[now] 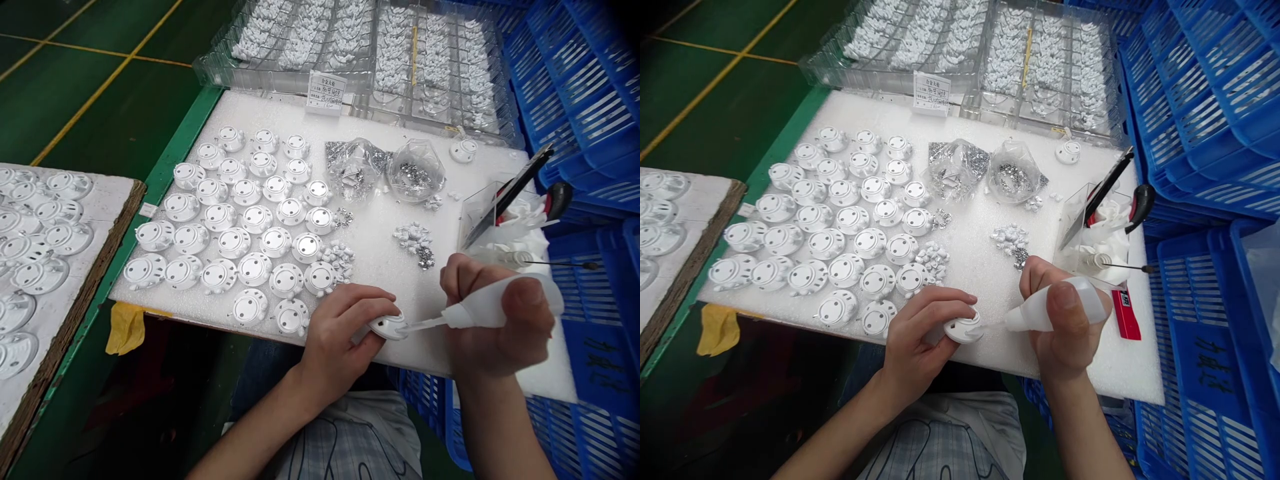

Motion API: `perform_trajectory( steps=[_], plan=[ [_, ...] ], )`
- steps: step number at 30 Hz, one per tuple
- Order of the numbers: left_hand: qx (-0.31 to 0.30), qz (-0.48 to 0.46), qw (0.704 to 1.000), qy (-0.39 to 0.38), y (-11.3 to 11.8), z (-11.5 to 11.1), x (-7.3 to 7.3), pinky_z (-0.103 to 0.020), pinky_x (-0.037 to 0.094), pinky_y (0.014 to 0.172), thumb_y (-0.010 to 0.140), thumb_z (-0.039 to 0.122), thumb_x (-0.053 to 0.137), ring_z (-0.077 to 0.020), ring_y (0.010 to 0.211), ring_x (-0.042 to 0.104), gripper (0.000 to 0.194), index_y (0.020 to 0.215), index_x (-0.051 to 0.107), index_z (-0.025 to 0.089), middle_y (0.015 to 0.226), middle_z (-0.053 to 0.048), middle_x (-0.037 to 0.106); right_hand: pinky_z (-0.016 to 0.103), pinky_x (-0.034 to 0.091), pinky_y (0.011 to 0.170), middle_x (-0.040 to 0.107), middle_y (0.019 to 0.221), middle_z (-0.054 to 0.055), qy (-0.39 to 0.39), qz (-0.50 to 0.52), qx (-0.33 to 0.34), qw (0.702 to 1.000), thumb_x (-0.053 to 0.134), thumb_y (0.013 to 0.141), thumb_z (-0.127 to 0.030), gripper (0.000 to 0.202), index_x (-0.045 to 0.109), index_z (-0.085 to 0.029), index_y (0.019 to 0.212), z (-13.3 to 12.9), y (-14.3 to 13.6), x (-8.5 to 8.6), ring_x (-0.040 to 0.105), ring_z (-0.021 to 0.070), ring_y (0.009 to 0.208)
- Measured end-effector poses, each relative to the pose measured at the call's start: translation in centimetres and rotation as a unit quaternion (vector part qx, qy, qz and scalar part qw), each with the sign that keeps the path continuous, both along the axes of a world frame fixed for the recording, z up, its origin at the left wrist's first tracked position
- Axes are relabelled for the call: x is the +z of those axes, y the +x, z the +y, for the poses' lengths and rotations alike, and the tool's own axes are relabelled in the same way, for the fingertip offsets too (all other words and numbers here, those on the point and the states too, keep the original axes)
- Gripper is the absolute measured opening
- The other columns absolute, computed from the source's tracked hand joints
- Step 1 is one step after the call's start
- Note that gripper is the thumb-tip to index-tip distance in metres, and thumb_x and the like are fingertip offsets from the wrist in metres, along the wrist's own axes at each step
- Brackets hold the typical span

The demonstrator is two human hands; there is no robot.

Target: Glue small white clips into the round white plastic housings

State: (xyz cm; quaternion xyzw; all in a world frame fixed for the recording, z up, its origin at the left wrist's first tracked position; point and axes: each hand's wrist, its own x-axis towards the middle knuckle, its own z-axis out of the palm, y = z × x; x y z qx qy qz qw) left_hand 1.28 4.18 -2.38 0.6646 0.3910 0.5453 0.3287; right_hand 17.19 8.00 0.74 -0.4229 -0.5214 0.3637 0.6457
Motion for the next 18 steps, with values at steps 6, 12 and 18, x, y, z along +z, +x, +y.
perform_trajectory(
  steps=[6, 12, 18],
  plan=[
    [0.005, 0.005, 1.000, -0.003, 0.06, 0.05, 0.04, -0.031, 0.061, 0.083, 0.092, 0.007, 0.065, -0.0195, 0.093, 0.074, 0.016, 0.098, 0.072, 0.020, 0.102, -0.007, 0.079, 0.033, 0.015, 0.047, 0.022, 0.040, -0.003, -0.010, 0.000, -0.001, 1.000, 0.070, 0.088, -0.054, 0.064, 0.037, -0.021, 0.044, 0.07, 0.14, 0.05, 0.019, 0.0106, 0.039],
    [0.005, 0.000, 1.000, -0.002, 0.00, 0.07, 0.08, -0.030, 0.061, 0.085, 0.090, 0.005, 0.065, -0.0191, 0.094, 0.075, 0.018, 0.098, 0.072, 0.019, 0.102, -0.007, 0.079, 0.033, 0.015, 0.044, 0.022, 0.038, -0.003, -0.007, 0.023, -0.010, 1.000, 0.069, 0.087, -0.055, 0.063, 0.040, -0.022, 0.043, 0.20, 0.17, 0.11, 0.022, 0.0106, 0.038],
    [0.003, 0.002, 1.000, -0.002, 0.02, -0.03, 0.05, -0.031, 0.061, 0.083, 0.092, 0.007, 0.065, -0.0192, 0.093, 0.075, 0.015, 0.098, 0.072, 0.020, 0.102, -0.007, 0.079, 0.032, 0.017, 0.044, 0.025, 0.040, -0.004, 0.004, 0.024, 0.017, 1.000, 0.066, 0.091, -0.053, 0.061, 0.040, -0.020, 0.046, 0.35, 0.40, 0.04, 0.026, 0.0094, 0.038]
  ],
)
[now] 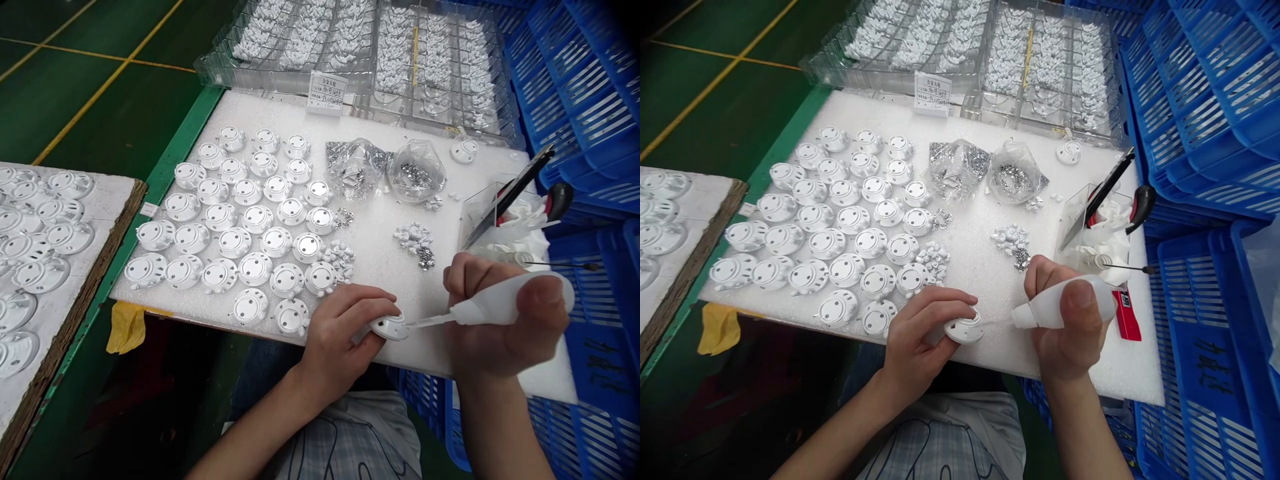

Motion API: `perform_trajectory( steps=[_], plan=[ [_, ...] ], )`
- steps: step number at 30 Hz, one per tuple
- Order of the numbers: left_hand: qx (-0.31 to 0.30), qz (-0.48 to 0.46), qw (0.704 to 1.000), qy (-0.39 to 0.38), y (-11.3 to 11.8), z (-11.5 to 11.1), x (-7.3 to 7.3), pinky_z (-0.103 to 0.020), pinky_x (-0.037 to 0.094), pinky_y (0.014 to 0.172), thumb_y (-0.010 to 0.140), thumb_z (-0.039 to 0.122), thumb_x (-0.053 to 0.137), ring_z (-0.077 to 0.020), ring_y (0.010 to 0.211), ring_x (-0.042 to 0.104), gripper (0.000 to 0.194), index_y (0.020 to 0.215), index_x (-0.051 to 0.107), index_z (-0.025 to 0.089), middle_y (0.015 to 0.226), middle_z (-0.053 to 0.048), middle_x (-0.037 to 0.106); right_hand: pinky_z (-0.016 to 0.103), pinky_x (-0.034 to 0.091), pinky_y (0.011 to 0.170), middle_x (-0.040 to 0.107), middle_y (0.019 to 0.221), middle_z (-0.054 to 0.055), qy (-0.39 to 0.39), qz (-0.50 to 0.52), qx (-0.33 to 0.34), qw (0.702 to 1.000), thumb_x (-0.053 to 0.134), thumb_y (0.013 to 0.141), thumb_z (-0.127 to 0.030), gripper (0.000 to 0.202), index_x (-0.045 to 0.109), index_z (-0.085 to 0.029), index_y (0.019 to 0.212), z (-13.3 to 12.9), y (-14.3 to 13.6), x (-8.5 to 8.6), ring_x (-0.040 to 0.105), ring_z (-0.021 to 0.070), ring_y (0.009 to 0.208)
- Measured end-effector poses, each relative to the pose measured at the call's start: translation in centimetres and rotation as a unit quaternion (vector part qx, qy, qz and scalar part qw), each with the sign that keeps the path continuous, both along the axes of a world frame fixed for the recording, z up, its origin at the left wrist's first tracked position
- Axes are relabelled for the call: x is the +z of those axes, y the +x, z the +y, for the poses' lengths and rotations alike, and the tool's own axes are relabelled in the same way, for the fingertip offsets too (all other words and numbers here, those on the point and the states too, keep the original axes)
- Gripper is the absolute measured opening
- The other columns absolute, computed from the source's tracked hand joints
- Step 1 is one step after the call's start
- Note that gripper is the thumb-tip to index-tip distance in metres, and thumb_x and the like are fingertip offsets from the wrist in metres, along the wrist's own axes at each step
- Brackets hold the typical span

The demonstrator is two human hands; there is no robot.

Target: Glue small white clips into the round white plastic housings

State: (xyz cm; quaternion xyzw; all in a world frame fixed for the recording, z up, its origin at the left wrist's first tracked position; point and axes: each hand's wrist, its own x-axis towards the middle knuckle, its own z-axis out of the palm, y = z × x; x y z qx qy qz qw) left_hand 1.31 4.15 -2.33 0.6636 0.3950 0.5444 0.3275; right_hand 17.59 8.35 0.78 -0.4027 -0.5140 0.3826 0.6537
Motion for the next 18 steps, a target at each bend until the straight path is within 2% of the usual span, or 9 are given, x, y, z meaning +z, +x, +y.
perform_trajectory(
  steps=[2, 5, 8, 10, 12, 14, 18],
  plan=[
    [-0.001, 0.002, 1.000, 0.000, 0.0, 0.0, 0.0, -0.031, 0.061, 0.084, 0.092, 0.007, 0.065, -0.0195, 0.093, 0.074, 0.015, 0.098, 0.072, 0.020, 0.102, -0.007, 0.079, 0.033, 0.018, 0.043, 0.026, 0.041, -0.004, -0.005, 0.004, 0.008, 1.000, 0.064, 0.092, -0.061, 0.063, 0.040, -0.021, 0.049, 0.2, 0.0, 0.2, 0.027, 0.0105, 0.039],
    [0.000, 0.005, 1.000, 0.004, 0.0, 0.0, 0.0, -0.031, 0.060, 0.085, 0.091, 0.006, 0.064, -0.0197, 0.094, 0.074, 0.016, 0.098, 0.071, 0.019, 0.102, -0.007, 0.079, 0.032, 0.024, 0.044, 0.029, 0.051, -0.004, -0.053, 0.041, 0.011, 0.998, 0.066, 0.087, -0.071, 0.063, 0.042, -0.022, 0.055, 0.4, 0.0, 0.6, 0.028, 0.0119, 0.045],
    [0.004, 0.001, 1.000, 0.007, 0.0, 0.0, 0.0, -0.031, 0.061, 0.083, 0.092, 0.007, 0.063, -0.0192, 0.091, 0.075, 0.015, 0.097, 0.071, 0.019, 0.099, -0.007, 0.079, 0.030, 0.028, 0.042, 0.038, 0.061, -0.003, -0.117, 0.074, 0.036, 0.990, 0.072, 0.081, -0.072, 0.052, 0.056, -0.024, 0.069, 0.4, 0.1, 0.8, 0.034, 0.0128, 0.049],
    [0.009, -0.003, 1.000, 0.007, 0.1, 0.0, 0.0, -0.031, 0.061, 0.081, 0.093, 0.008, 0.062, -0.0191, 0.089, 0.075, 0.015, 0.097, 0.071, 0.020, 0.097, -0.006, 0.079, 0.029, 0.037, 0.044, 0.049, 0.072, 0.001, -0.142, 0.051, 0.049, 0.987, 0.074, 0.080, -0.068, 0.044, 0.065, -0.026, 0.081, 0.2, 0.3, 0.8, 0.045, 0.0150, 0.056],
    [0.013, -0.011, 1.000, 0.010, 0.2, -0.1, 0.0, -0.031, 0.062, 0.081, 0.093, 0.009, 0.062, -0.0191, 0.088, 0.075, 0.015, 0.096, 0.071, 0.020, 0.096, -0.006, 0.079, 0.032, 0.049, 0.055, 0.058, 0.084, 0.004, -0.149, -0.019, 0.059, 0.987, 0.074, 0.081, -0.064, 0.038, 0.070, -0.027, 0.090, 0.0, 0.5, 0.7, 0.056, 0.0187, 0.069],
    [0.012, -0.021, 1.000, 0.013, 0.2, -0.1, -0.1, -0.031, 0.062, 0.081, 0.093, 0.010, 0.063, -0.0192, 0.087, 0.075, 0.013, 0.096, 0.071, 0.019, 0.096, -0.006, 0.079, 0.036, 0.055, 0.072, 0.065, 0.095, 0.006, -0.152, -0.116, 0.066, 0.979, 0.076, 0.084, -0.056, 0.031, 0.073, -0.028, 0.097, -0.1, 0.7, 0.8, 0.064, 0.0225, 0.086],
    [0.012, -0.031, 0.999, 0.019, 0.3, -0.2, -0.3, -0.031, 0.062, 0.081, 0.094, 0.012, 0.063, -0.0194, 0.086, 0.076, 0.011, 0.095, 0.071, 0.019, 0.095, -0.006, 0.079, 0.040, 0.053, 0.093, 0.072, 0.113, 0.007, -0.133, -0.301, 0.032, 0.944, 0.077, 0.087, -0.042, 0.025, 0.072, -0.027, 0.107, 0.8, 0.4, 1.6, 0.067, 0.0266, 0.108]
  ],
)
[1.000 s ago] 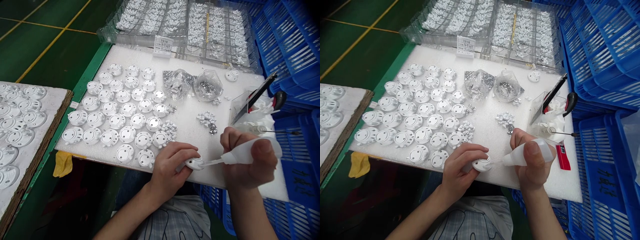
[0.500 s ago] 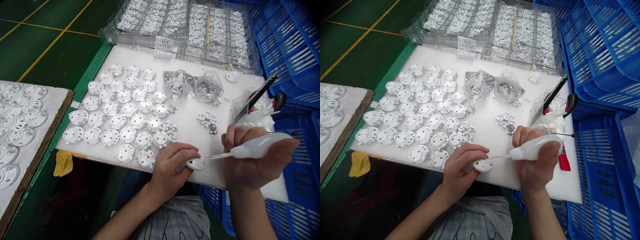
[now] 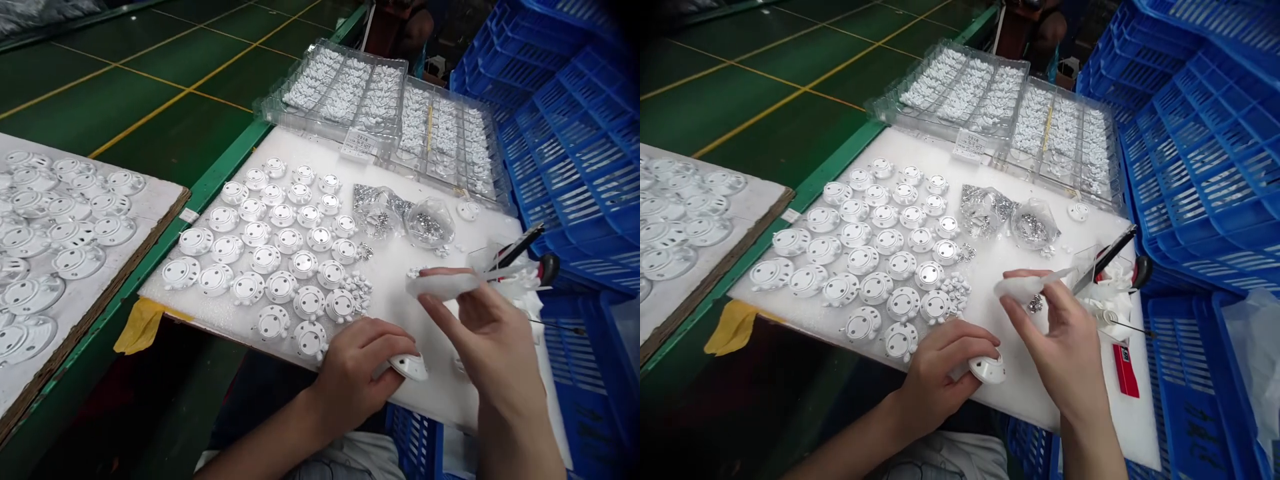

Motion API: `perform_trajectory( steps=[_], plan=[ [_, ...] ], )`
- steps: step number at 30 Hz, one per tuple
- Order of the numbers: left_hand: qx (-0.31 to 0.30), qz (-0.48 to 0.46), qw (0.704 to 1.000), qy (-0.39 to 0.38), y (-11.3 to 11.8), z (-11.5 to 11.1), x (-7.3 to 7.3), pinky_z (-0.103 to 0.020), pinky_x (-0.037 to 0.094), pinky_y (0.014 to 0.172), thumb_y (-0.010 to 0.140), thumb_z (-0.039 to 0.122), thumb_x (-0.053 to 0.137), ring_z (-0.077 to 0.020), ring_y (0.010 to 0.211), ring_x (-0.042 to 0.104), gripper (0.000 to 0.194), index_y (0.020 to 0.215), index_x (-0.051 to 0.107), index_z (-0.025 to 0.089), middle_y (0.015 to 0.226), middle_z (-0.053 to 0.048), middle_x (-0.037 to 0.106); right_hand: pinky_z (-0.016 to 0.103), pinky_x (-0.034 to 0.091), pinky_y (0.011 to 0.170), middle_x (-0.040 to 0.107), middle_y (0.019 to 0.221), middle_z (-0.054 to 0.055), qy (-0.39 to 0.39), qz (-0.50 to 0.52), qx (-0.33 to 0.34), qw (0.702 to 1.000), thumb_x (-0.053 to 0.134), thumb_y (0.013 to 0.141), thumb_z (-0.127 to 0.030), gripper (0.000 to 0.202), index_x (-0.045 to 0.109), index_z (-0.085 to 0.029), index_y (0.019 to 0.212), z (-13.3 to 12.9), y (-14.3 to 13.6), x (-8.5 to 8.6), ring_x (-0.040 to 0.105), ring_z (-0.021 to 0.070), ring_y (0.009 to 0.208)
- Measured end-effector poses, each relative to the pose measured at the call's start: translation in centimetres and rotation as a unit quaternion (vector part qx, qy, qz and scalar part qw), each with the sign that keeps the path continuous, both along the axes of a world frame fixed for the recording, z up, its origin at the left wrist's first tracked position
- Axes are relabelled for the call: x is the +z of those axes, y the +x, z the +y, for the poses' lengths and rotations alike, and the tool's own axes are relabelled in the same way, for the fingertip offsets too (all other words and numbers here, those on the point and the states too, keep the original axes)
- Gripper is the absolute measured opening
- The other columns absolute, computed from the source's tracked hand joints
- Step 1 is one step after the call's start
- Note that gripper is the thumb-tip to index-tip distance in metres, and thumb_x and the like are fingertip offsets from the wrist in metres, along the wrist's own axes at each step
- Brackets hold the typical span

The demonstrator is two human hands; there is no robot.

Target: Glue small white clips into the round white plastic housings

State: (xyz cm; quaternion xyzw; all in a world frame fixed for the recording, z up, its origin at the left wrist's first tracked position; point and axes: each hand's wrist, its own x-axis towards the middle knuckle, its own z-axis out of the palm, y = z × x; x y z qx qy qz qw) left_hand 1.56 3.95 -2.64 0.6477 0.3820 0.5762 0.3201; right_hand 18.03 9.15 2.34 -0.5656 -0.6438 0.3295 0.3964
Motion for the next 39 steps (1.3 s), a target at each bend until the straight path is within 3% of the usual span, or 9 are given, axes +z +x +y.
perform_trajectory(
  steps=[5, 9, 13, 15, 18, 20, 22, 29, 39],
  plan=[
    [-0.010, -0.007, 1.000, 0.009, -0.1, -0.2, -0.3, -0.030, 0.060, 0.079, 0.092, 0.008, 0.062, -0.0195, 0.086, 0.076, 0.014, 0.095, 0.070, 0.019, 0.094, -0.006, 0.079, 0.040, 0.051, 0.084, 0.075, 0.104, 0.005, 0.067, -0.202, -0.042, 0.976, 0.071, 0.086, -0.047, 0.024, 0.071, -0.026, 0.098, 4.1, -1.0, 0.1, 0.069, 0.0260, 0.089],
    [-0.016, -0.007, 1.000, 0.020, -0.2, -0.2, -0.6, -0.030, 0.059, 0.078, 0.090, 0.006, 0.059, -0.0195, 0.085, 0.076, 0.019, 0.096, 0.070, 0.020, 0.095, -0.005, 0.080, 0.042, 0.050, 0.079, 0.073, 0.087, 0.006, 0.038, -0.270, -0.048, 0.961, 0.068, 0.082, -0.046, 0.027, 0.069, -0.023, 0.097, 6.2, -1.4, -1.0, 0.067, 0.0276, 0.081],
    [-0.014, -0.014, 0.999, 0.028, -0.1, -0.1, -0.8, -0.030, 0.059, 0.078, 0.089, 0.005, 0.058, -0.0192, 0.084, 0.076, 0.019, 0.095, 0.070, 0.019, 0.095, -0.004, 0.080, 0.048, 0.050, 0.086, 0.065, 0.120, 0.015, 0.117, -0.250, -0.086, 0.957, 0.074, 0.082, -0.054, 0.064, 0.056, -0.021, 0.134, 4.0, -1.6, 0.0, 0.065, 0.0329, 0.101],
    [-0.013, -0.022, 0.999, 0.031, 0.0, 0.0, -0.8, -0.029, 0.058, 0.077, 0.090, 0.006, 0.059, -0.0184, 0.083, 0.075, 0.017, 0.094, 0.070, 0.018, 0.094, -0.004, 0.080, 0.045, 0.050, 0.086, 0.061, 0.124, 0.014, 0.186, -0.237, -0.119, 0.946, 0.076, 0.086, -0.048, 0.062, 0.052, -0.026, 0.139, 2.3, -2.0, 1.3, 0.063, 0.0317, 0.107],
    [-0.011, -0.024, 0.999, 0.037, 0.2, 0.0, -0.8, -0.029, 0.058, 0.078, 0.091, 0.007, 0.060, -0.0182, 0.083, 0.074, 0.014, 0.093, 0.070, 0.017, 0.093, -0.005, 0.080, 0.036, 0.046, 0.072, 0.066, 0.094, 0.005, 0.210, -0.303, -0.009, 0.930, 0.067, 0.096, -0.035, 0.010, 0.067, -0.027, 0.102, 1.3, -3.1, 2.5, 0.060, 0.0207, 0.077],
    [-0.008, -0.020, 0.999, 0.034, 0.2, -0.1, -0.9, -0.029, 0.059, 0.079, 0.091, 0.007, 0.059, -0.0182, 0.084, 0.074, 0.015, 0.092, 0.071, 0.017, 0.093, -0.004, 0.080, 0.031, 0.044, 0.063, 0.064, 0.085, 0.002, 0.201, -0.342, 0.093, 0.913, 0.060, 0.099, -0.028, 0.010, 0.066, -0.024, 0.093, 2.1, -3.8, 2.2, 0.059, 0.0154, 0.067],
    [-0.006, -0.016, 0.999, 0.028, 0.3, -0.2, -1.1, -0.029, 0.059, 0.081, 0.090, 0.006, 0.058, -0.0180, 0.085, 0.074, 0.017, 0.093, 0.071, 0.018, 0.093, -0.004, 0.080, 0.027, 0.042, 0.057, 0.065, 0.089, 0.001, 0.187, -0.394, 0.139, 0.889, 0.056, 0.101, -0.026, 0.014, 0.066, -0.021, 0.093, 3.4, -4.3, 1.3, 0.057, 0.0111, 0.060],
    [-0.018, 0.006, 1.000, 0.005, 0.4, -0.3, -1.3, -0.030, 0.061, 0.085, 0.089, 0.006, 0.058, -0.0177, 0.086, 0.075, 0.020, 0.095, 0.072, 0.019, 0.095, -0.003, 0.080, 0.024, 0.028, 0.044, 0.067, 0.093, -0.001, 0.218, -0.509, 0.160, 0.817, 0.061, 0.099, -0.029, 0.015, 0.071, -0.021, 0.092, 5.9, -4.7, -0.3, 0.047, 0.0081, 0.052],
    [0.003, -0.015, 0.999, 0.033, 0.4, -0.1, -1.0, -0.027, 0.060, 0.078, 0.088, 0.004, 0.058, -0.0173, 0.082, 0.074, 0.019, 0.092, 0.071, 0.017, 0.090, -0.003, 0.079, 0.026, 0.023, 0.045, 0.067, 0.091, 0.001, 0.230, -0.549, 0.170, 0.785, 0.058, 0.097, -0.025, 0.018, 0.070, -0.019, 0.084, 6.7, -5.4, -0.5, 0.048, 0.0097, 0.056]
  ],
)
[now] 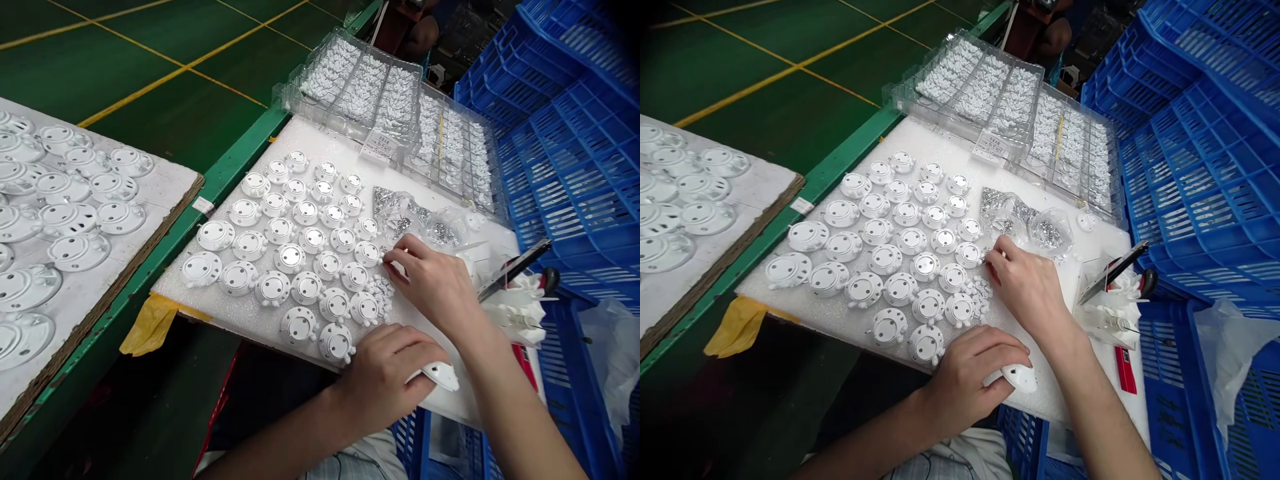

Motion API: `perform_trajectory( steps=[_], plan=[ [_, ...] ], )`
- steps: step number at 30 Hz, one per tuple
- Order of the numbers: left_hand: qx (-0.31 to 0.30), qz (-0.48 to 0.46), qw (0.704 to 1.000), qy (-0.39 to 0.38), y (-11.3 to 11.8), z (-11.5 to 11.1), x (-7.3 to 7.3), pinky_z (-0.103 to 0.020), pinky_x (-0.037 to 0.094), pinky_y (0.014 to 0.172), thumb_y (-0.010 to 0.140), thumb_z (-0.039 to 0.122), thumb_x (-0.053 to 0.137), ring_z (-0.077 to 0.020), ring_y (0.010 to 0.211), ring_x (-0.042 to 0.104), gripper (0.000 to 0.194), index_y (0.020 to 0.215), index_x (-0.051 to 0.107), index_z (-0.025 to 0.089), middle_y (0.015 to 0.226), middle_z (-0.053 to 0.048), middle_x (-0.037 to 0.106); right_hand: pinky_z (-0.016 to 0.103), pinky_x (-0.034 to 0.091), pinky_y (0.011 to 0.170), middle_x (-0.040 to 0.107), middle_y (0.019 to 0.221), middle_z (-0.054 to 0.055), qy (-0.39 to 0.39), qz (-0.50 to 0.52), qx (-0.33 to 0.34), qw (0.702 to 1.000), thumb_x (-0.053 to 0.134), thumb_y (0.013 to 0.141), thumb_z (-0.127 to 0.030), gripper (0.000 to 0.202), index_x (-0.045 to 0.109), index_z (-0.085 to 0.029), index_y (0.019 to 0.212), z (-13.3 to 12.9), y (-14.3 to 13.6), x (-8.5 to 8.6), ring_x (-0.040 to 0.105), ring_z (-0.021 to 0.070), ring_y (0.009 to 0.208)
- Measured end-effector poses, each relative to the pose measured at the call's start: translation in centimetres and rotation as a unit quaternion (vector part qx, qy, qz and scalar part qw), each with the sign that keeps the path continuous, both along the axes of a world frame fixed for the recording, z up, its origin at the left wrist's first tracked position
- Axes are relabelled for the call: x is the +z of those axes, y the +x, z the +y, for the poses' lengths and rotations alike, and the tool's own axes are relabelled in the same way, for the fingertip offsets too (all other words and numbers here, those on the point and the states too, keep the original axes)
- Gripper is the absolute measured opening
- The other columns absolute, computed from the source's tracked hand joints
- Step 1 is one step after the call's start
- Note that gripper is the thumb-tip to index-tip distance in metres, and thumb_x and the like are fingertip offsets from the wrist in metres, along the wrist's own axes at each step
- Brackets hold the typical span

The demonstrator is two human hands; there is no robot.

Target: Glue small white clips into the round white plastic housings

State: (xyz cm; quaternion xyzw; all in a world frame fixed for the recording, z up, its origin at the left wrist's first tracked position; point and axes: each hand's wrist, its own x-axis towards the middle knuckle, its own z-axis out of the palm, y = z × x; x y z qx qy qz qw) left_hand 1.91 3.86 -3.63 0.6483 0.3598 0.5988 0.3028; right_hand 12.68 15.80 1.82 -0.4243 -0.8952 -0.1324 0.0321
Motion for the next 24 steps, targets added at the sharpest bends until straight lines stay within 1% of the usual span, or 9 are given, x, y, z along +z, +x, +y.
perform_trajectory(
  steps=[2, 5, 9, 14, 16, 18, 20, 21, 24],
  plan=[
    [0.000, 0.002, 1.000, 0.000, -0.1, 0.0, 0.0, -0.028, 0.059, 0.078, 0.088, 0.004, 0.058, -0.0174, 0.081, 0.074, 0.019, 0.091, 0.071, 0.017, 0.090, -0.003, 0.079, 0.027, 0.024, 0.045, 0.066, 0.091, 0.002, -0.009, 0.029, -0.004, 1.000, 0.058, 0.096, -0.024, 0.017, 0.068, -0.018, 0.084, -0.3, -0.1, 0.4, 0.046, 0.0095, 0.055],
    [0.003, 0.005, 1.000, 0.001, -0.2, 0.1, 0.0, -0.028, 0.059, 0.076, 0.087, 0.003, 0.058, -0.0178, 0.081, 0.074, 0.020, 0.091, 0.071, 0.017, 0.091, -0.004, 0.079, 0.025, 0.037, 0.051, 0.061, 0.089, 0.001, -0.063, 0.186, -0.019, 0.980, 0.062, 0.094, -0.023, 0.009, 0.066, -0.019, 0.088, -1.5, 0.2, 1.7, 0.050, 0.0086, 0.059],
    [-0.010, 0.005, 1.000, -0.003, -0.4, 0.1, 0.2, -0.029, 0.059, 0.078, 0.088, 0.004, 0.057, -0.0184, 0.083, 0.075, 0.020, 0.094, 0.071, 0.018, 0.093, -0.004, 0.080, 0.023, 0.042, 0.055, 0.058, 0.086, 0.000, -0.191, 0.420, -0.076, 0.884, 0.068, 0.093, -0.024, 0.007, 0.067, -0.023, 0.086, -4.0, 1.6, 2.9, 0.054, 0.0091, 0.065],
    [-0.053, -0.010, 0.998, -0.015, -0.8, 0.2, 0.5, -0.028, 0.060, 0.080, 0.092, 0.006, 0.059, -0.0180, 0.088, 0.077, 0.018, 0.097, 0.070, 0.019, 0.095, -0.004, 0.081, 0.019, 0.043, 0.053, 0.056, 0.086, -0.002, -0.313, 0.578, -0.126, 0.743, 0.072, 0.093, -0.035, 0.010, 0.071, -0.026, 0.089, -6.5, 3.9, 1.8, 0.053, 0.0057, 0.060],
    [-0.060, -0.009, 0.998, -0.024, -0.9, 0.3, 0.7, -0.028, 0.061, 0.080, 0.093, 0.007, 0.059, -0.0182, 0.089, 0.077, 0.018, 0.100, 0.071, 0.020, 0.097, -0.004, 0.081, 0.019, 0.042, 0.052, 0.055, 0.085, -0.002, -0.335, 0.605, -0.134, 0.709, 0.073, 0.093, -0.039, 0.014, 0.071, -0.026, 0.088, -7.2, 4.6, 1.3, 0.053, 0.0055, 0.059],
    [-0.067, -0.008, 0.997, -0.034, -1.0, 0.4, 0.8, -0.028, 0.061, 0.081, 0.094, 0.008, 0.061, -0.0185, 0.089, 0.077, 0.017, 0.102, 0.071, 0.019, 0.098, -0.005, 0.081, 0.019, 0.042, 0.052, 0.055, 0.085, -0.002, -0.351, 0.618, -0.131, 0.691, 0.073, 0.092, -0.042, 0.018, 0.070, -0.025, 0.086, -7.7, 5.0, 1.1, 0.052, 0.0059, 0.059],
    [-0.074, -0.010, 0.996, -0.045, -1.1, 0.4, 0.9, -0.029, 0.061, 0.082, 0.095, 0.010, 0.063, -0.0186, 0.089, 0.077, 0.014, 0.102, 0.072, 0.019, 0.098, -0.005, 0.081, 0.020, 0.042, 0.052, 0.056, 0.085, -0.002, -0.339, 0.610, -0.121, 0.706, 0.071, 0.093, -0.040, 0.017, 0.069, -0.025, 0.086, -8.2, 5.3, 1.1, 0.052, 0.0069, 0.060],
    [-0.078, -0.010, 0.996, -0.050, -1.1, 0.4, 1.0, -0.029, 0.061, 0.082, 0.096, 0.011, 0.063, -0.0186, 0.090, 0.077, 0.013, 0.102, 0.072, 0.018, 0.098, -0.006, 0.081, 0.021, 0.042, 0.052, 0.057, 0.086, -0.002, -0.315, 0.591, -0.121, 0.733, 0.070, 0.094, -0.038, 0.015, 0.069, -0.025, 0.087, -8.4, 5.4, 1.1, 0.052, 0.0074, 0.061],
    [-0.084, -0.005, 0.995, -0.058, -1.2, 0.3, 1.1, -0.029, 0.061, 0.085, 0.096, 0.012, 0.064, -0.0189, 0.092, 0.077, 0.012, 0.102, 0.072, 0.018, 0.099, -0.007, 0.081, 0.022, 0.043, 0.057, 0.060, 0.089, -0.001, -0.166, 0.458, -0.136, 0.863, 0.069, 0.094, -0.024, 0.005, 0.069, -0.024, 0.089, -9.2, 5.7, 0.7, 0.053, 0.0085, 0.066]
  ],
)
